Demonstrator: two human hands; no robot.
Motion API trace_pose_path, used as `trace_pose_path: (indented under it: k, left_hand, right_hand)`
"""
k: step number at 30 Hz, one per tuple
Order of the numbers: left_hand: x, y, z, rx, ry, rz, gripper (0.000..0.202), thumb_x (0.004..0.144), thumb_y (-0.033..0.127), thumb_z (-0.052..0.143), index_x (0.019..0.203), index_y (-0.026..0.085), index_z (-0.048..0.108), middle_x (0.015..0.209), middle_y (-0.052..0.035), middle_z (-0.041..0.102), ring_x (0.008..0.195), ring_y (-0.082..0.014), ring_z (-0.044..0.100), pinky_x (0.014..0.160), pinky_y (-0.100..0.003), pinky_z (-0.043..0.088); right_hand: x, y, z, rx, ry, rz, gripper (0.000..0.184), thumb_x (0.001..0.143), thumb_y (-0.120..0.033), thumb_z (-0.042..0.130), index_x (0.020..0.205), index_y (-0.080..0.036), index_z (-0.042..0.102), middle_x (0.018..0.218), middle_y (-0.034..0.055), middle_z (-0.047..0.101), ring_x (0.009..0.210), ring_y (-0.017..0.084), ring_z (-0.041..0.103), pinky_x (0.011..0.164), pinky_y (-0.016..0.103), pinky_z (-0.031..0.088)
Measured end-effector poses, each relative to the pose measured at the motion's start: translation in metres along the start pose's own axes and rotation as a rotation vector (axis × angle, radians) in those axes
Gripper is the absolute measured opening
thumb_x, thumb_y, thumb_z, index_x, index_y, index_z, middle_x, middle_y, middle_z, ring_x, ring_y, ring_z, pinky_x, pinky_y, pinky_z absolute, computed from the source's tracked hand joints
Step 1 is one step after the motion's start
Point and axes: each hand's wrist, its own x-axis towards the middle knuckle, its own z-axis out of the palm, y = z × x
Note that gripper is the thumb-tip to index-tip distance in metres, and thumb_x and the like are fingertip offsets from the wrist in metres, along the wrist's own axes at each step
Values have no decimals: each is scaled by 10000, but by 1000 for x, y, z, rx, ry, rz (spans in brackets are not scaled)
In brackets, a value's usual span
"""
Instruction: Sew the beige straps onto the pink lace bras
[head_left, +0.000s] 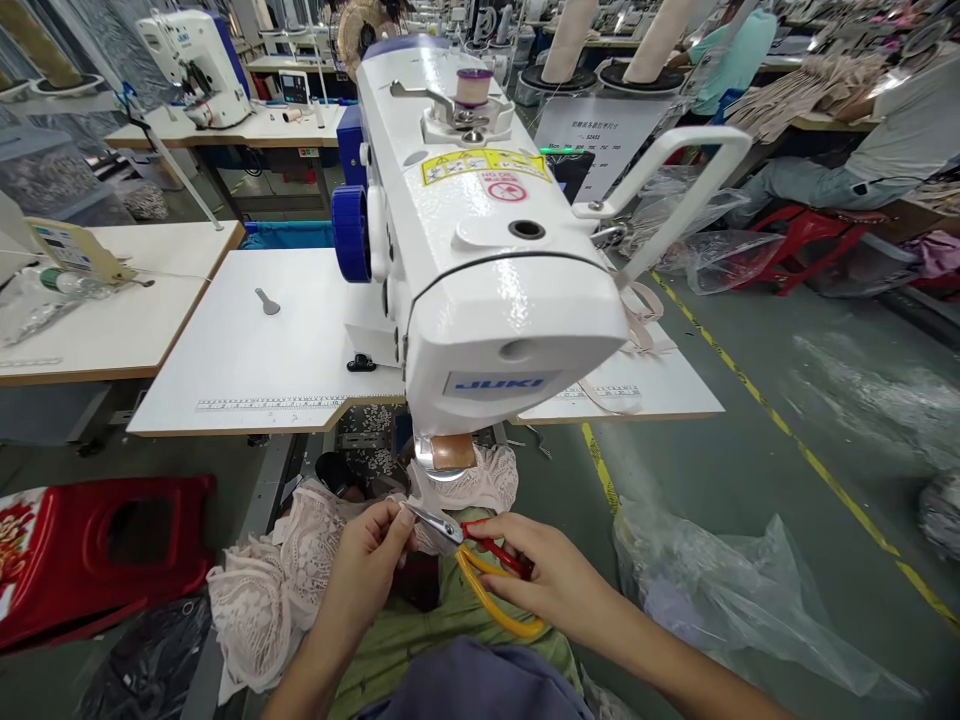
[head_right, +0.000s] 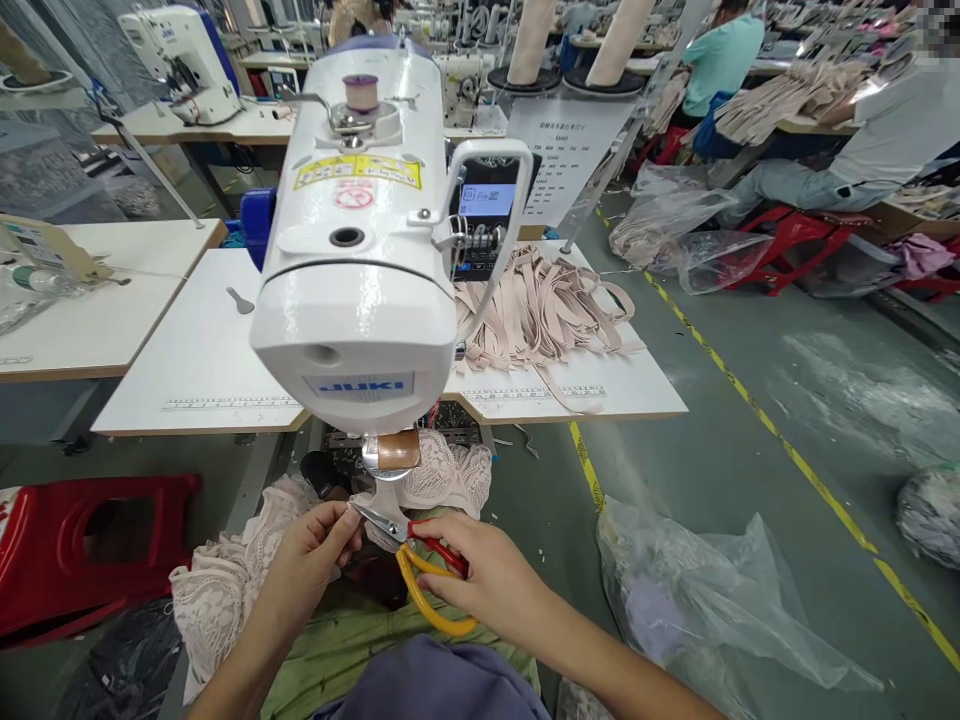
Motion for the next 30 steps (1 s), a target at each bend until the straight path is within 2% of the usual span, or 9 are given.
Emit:
trace_pose_path:
  k: [6,10,13,19,24,27,30]
  left_hand:
    - [0,-2,10,31,9,20,434,916,541,526,668,185,527,622,39,467,567,-99,393,551,-230,304]
    - [-1,-2,19,33,-11,34,433,904,540,532,647,192,512,601,35,470,573,-111,397,549,-233,308]
    - [0,-1,21,34,-8,27,408,897,537,540,682,191,537,598,35,480,560,-113,391,530,-232,294]
    - [1,-1,18,11,33,12,411,889,530,565,657,193,531,605,36,461,577,-117,412,540,-226,315]
    - [1,-8,16,-107,44,-11,424,854,540,628,647,179,545,574,45,440,562,-96,363,534,-214,294]
    - [1,-13,16,-234,45,-37,424,835,574,635,702,177,567,556,67,400,536,-79,316,523,-203,288]
    - [3,-13,16,-332,41,-58,421,816,574,659,715,173,577,513,85,367,494,-60,253,485,-194,235]
  right_hand:
    - [-12,8,-3,-23,16,11,387,869,-271,631,1255,-274,641,1093,71,688,907,212,661,707,276,478]
    - [-19,9,-4,-48,21,36,388,835,-264,626,1223,-260,634,986,61,661,717,170,620,619,266,457]
    - [-18,7,-4,-48,46,26,401,807,-255,640,1207,-251,619,953,49,646,672,154,588,593,256,450]
    - [-10,7,-2,1,54,7,370,818,-227,647,1186,-261,664,1050,56,695,833,187,656,687,258,493]
    - [-17,14,-3,-4,103,26,384,816,-241,649,1197,-267,678,1076,57,715,813,197,672,700,286,515]
    - [-18,28,-26,-84,172,63,347,829,-264,628,1171,-271,684,1100,54,717,789,200,675,685,300,524]
    - [-2,44,-72,-301,297,94,336,878,-362,589,1185,-253,671,1070,79,721,824,243,680,686,340,529]
